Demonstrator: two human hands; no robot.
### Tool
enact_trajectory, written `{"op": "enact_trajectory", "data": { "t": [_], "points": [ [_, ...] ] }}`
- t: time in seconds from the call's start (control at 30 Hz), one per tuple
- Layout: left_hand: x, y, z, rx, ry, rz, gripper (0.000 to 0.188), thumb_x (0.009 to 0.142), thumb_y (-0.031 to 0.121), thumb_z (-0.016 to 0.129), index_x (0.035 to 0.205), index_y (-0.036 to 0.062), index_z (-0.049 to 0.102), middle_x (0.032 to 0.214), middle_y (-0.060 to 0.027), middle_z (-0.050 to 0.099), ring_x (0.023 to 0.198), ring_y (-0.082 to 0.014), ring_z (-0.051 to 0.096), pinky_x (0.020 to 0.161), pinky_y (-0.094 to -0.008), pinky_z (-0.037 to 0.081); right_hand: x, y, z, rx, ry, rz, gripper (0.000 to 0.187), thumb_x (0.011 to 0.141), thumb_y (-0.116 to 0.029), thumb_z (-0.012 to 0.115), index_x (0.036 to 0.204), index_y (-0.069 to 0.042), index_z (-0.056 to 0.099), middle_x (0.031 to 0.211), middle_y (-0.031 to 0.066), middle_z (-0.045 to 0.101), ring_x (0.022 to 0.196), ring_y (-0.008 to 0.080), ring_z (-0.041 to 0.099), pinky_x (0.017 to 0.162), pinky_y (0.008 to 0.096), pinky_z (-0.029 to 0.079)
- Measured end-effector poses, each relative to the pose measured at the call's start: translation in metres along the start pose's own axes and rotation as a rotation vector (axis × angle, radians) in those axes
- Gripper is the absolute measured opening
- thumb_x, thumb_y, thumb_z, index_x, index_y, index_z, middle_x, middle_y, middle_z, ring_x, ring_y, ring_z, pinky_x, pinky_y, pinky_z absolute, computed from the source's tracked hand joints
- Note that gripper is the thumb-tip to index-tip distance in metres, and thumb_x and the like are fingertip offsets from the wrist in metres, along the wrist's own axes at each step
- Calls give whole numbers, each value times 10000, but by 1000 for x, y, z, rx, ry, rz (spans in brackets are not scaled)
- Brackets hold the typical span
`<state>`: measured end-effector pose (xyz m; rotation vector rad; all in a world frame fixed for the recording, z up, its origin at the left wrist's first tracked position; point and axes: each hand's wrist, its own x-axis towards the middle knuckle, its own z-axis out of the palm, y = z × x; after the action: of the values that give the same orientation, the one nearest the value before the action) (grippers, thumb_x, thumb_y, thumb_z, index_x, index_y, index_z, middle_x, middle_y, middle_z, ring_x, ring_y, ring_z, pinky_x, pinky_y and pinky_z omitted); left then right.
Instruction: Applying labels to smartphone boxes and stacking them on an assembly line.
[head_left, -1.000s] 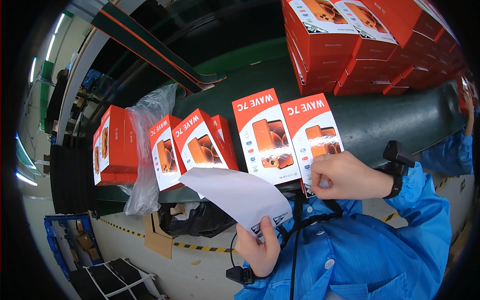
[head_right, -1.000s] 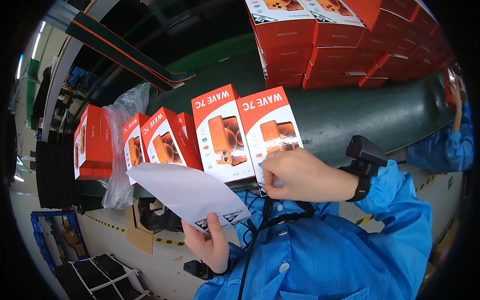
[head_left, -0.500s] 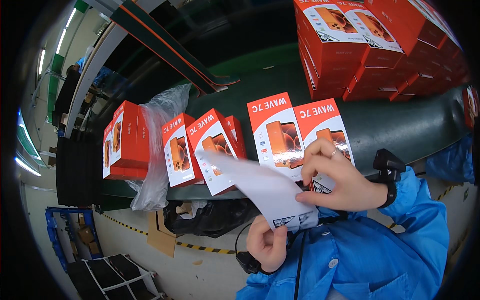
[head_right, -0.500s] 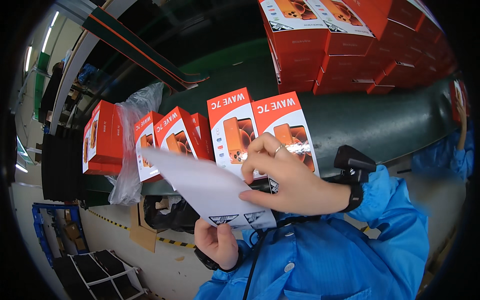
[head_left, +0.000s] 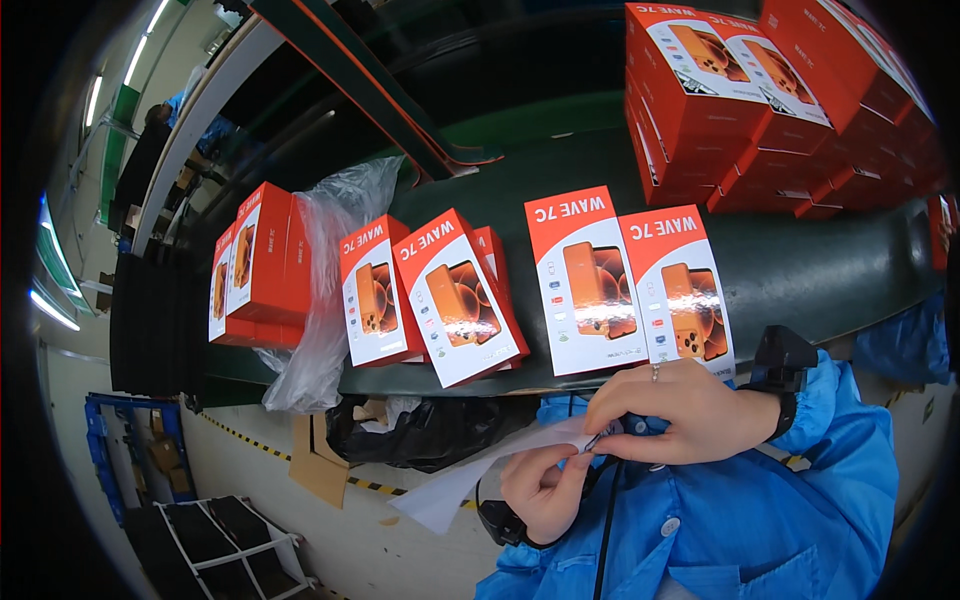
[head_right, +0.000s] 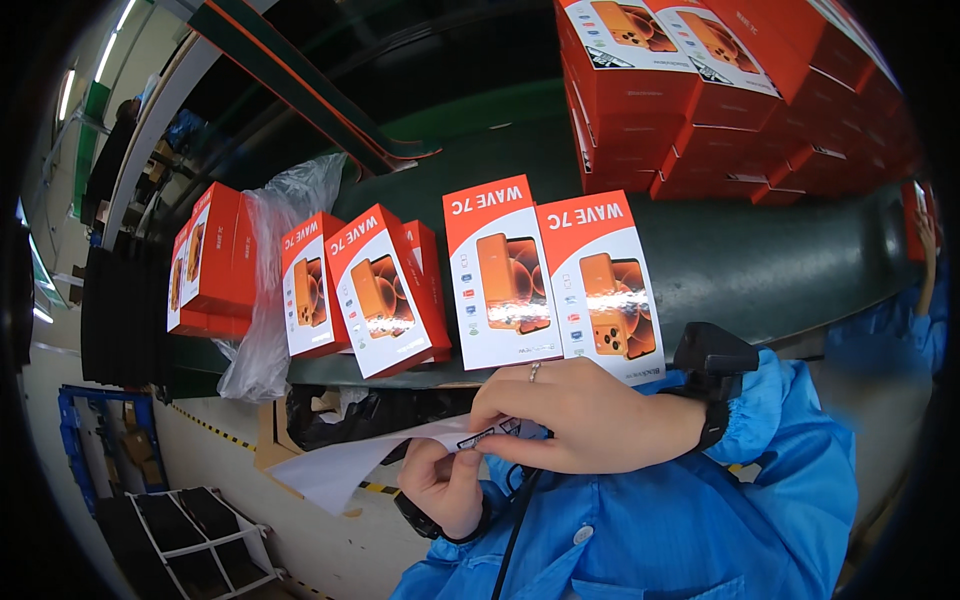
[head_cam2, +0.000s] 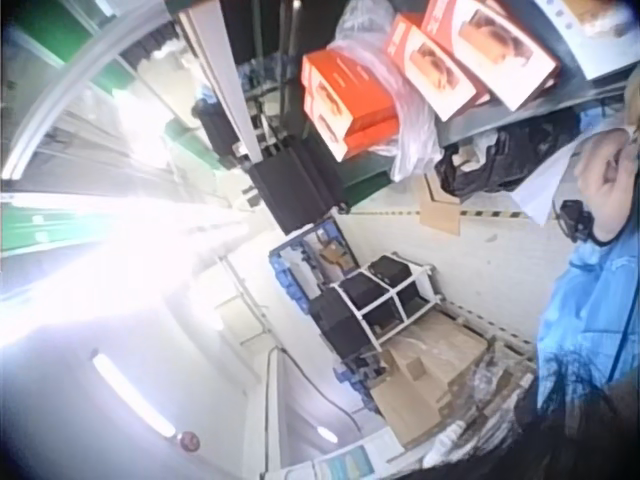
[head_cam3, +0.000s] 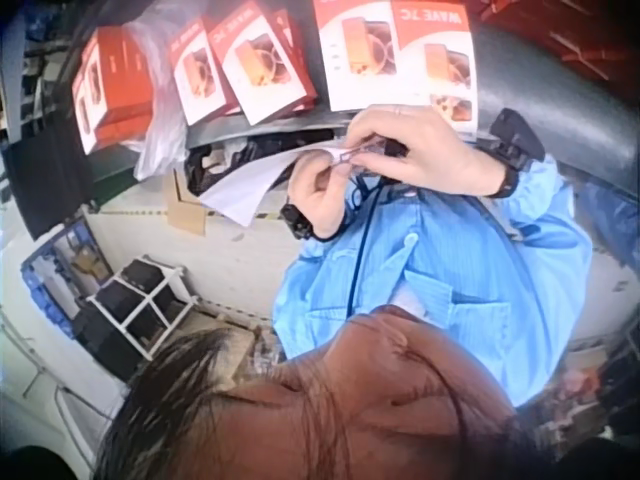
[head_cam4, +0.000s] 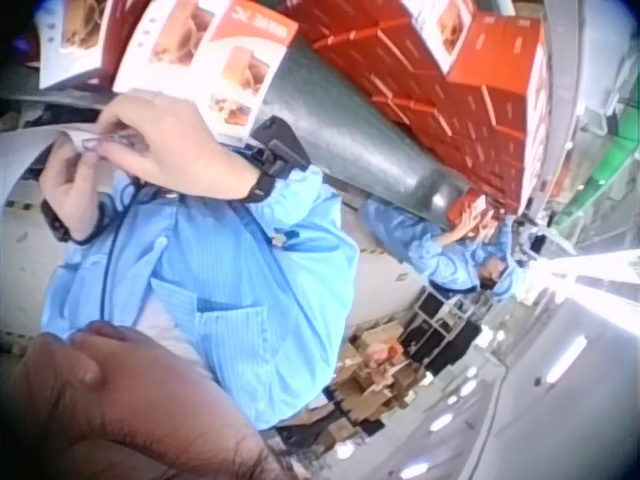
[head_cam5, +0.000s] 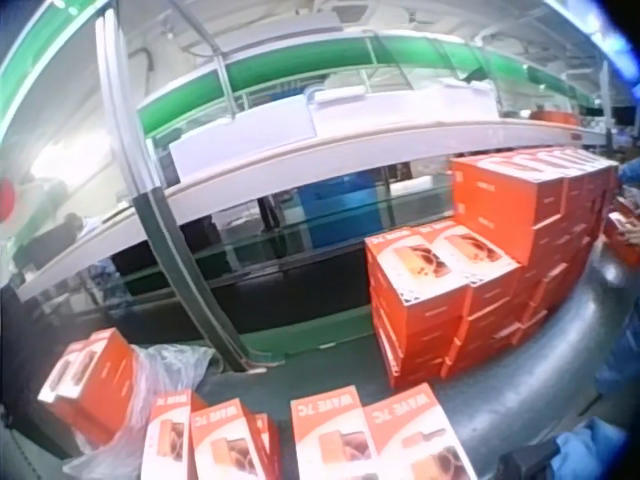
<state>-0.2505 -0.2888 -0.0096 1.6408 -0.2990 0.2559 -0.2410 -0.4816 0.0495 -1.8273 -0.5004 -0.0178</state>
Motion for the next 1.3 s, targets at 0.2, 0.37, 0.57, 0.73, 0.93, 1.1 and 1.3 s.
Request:
{"op": "enact_trajectory", "data": {
  "t": [0.2,0.37,0.57,0.73,0.93,1.1,1.3],
  "points": [
    [11,8,2,-16,-41,-97,220,675,64,772,852,17,650,759,-78,608,532,-108,528,465,-237,390,12,4,-1,58,-28,28,115,803,-119,641,866,-40,585,847,73,613,743,202,632,633,275,489],
    [25,9,-3,316,-139,217,264,681,47,745,921,40,634,844,-101,631,625,-198,601,554,-286,472,27,6,-9,-10,-141,64,108,797,-119,641,830,-29,592,847,76,607,743,207,630,645,279,490],
    [32,-8,-42,431,131,-77,169,788,64,655,914,-31,594,760,-113,642,606,-145,608,542,-250,454,54,26,-22,-21,-275,397,145,791,-135,676,836,-2,636,790,59,633,671,93,592,596,217,467],
    [29,-11,-41,220,289,-86,205,831,76,614,953,-80,564,719,-111,638,638,-102,589,542,-206,438,66,36,-18,-87,-248,499,131,786,-123,611,750,2,629,590,22,570,548,85,546,551,221,437],
    [27,-15,-48,307,118,-113,224,871,73,554,1033,-74,510,862,-137,624,717,-132,623,609,-228,493,66,40,-19,-142,-221,467,135,774,-111,577,691,-7,602,540,15,522,504,114,521,575,254,436],
    [27,-17,-50,324,108,-103,224,869,75,555,1030,-74,511,858,-137,625,718,-133,624,613,-228,493,69,38,-17,-142,-235,480,125,763,-103,583,679,-11,593,531,12,507,505,124,518,591,262,435],
    [28,-14,-45,260,161,-94,237,851,82,586,1016,-78,530,825,-136,639,690,-126,613,598,-219,467,65,40,-13,-192,-228,428,127,748,-98,599,662,-18,550,577,48,511,532,139,539,576,278,432]
  ]
}}
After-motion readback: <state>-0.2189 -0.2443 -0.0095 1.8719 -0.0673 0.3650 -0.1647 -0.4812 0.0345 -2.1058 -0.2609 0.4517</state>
